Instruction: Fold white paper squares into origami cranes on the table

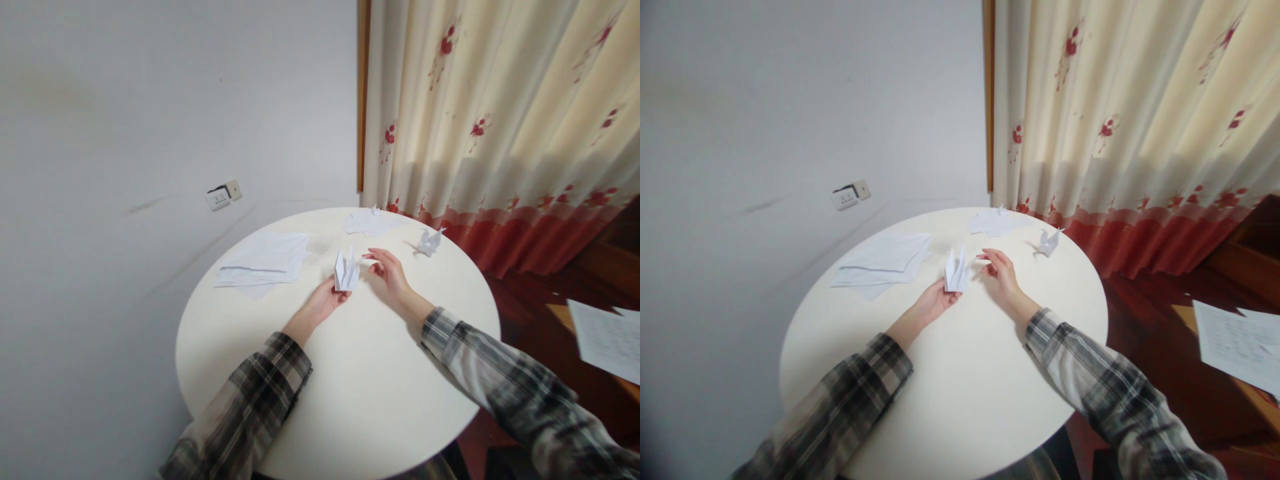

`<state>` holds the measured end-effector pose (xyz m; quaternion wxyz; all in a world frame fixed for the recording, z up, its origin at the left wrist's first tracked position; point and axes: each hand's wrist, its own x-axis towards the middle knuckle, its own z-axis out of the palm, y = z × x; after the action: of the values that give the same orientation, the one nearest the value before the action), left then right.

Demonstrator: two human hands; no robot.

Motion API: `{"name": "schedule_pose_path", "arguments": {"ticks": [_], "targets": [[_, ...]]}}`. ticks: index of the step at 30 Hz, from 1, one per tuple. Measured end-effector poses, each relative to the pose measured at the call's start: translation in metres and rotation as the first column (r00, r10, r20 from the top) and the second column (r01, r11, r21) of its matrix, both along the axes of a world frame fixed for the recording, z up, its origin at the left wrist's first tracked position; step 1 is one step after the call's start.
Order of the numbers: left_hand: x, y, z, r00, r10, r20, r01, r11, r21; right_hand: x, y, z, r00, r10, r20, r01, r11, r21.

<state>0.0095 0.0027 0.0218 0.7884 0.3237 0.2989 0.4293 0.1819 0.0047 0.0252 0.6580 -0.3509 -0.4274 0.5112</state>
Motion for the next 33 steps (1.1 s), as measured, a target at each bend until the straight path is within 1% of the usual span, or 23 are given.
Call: {"name": "schedule_pose_path", "arguments": {"ticks": [2,4,6,8,10,16,20,25,29,31,33], "targets": [[0.000,0.002,-0.004,0.994,0.081,-0.074,-0.066,0.981,0.182,0.002,0.002,0.000,0.999,-0.039,0.022,0.039,0.999,-0.017],[0.000,0.003,-0.007,0.976,0.160,-0.146,-0.106,0.941,0.322,0.002,0.003,-0.001,0.999,-0.037,0.035,0.037,0.999,-0.024],[0.002,0.004,-0.009,0.955,0.218,-0.200,-0.122,0.906,0.406,0.000,0.003,-0.003,0.999,-0.016,0.044,0.017,1.000,-0.008],[0.005,0.005,-0.011,0.938,0.256,-0.232,-0.127,0.879,0.459,-0.002,0.002,-0.005,0.999,0.001,0.051,-0.002,1.000,0.018],[0.007,0.006,-0.012,0.931,0.271,-0.245,-0.124,0.866,0.485,-0.004,0.002,-0.006,0.999,0.006,0.053,-0.008,1.000,0.029],[0.010,0.009,-0.016,0.932,0.266,-0.245,-0.110,0.855,0.507,-0.004,0.005,-0.009,1.000,0.015,0.028,-0.016,0.999,0.042],[0.009,0.010,-0.020,0.934,0.255,-0.251,-0.088,0.843,0.530,-0.004,0.005,-0.008,1.000,0.008,0.015,-0.008,0.999,0.033],[0.012,0.015,-0.030,0.911,0.236,-0.338,-0.024,0.849,0.528,-0.005,0.001,-0.003,0.999,-0.001,0.050,0.000,1.000,0.022],[0.010,0.019,-0.037,0.882,0.279,-0.379,-0.004,0.810,0.586,-0.006,0.000,-0.002,0.997,0.022,0.075,-0.025,0.999,0.038],[0.008,0.018,-0.038,0.858,0.300,-0.418,0.030,0.782,0.622,-0.007,0.001,-0.002,0.997,0.026,0.079,-0.029,0.999,0.036],[0.006,0.016,-0.037,0.838,0.312,-0.448,0.067,0.755,0.652,-0.008,0.002,-0.004,0.997,0.002,0.072,-0.004,1.000,0.029]]}}
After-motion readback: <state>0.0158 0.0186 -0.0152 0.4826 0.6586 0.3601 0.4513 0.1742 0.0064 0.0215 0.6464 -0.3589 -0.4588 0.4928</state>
